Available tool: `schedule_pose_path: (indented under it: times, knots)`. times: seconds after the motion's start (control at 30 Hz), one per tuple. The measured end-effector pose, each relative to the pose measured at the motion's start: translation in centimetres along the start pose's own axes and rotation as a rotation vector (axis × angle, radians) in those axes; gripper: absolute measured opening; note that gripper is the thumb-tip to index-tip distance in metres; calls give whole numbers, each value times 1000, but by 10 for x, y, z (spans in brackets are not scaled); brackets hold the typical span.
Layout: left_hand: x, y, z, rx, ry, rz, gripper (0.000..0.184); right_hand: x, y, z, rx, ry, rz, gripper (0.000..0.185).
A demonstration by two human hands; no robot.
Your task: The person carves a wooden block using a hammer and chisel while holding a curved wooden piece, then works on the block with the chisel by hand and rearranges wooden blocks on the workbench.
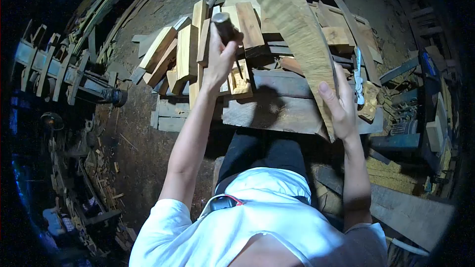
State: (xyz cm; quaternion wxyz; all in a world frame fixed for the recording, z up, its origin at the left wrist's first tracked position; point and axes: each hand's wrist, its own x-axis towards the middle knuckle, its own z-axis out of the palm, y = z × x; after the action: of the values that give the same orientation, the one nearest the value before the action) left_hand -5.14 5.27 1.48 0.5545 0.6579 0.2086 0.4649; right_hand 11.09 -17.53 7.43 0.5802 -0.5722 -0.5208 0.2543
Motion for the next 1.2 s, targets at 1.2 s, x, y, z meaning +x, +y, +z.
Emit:
schedule_pose_path:
  times: [1.2]
  knots:
    - [-24, -22, 17, 44, 56, 39, 38, 19, 15, 23, -121, -70, -24, 55]
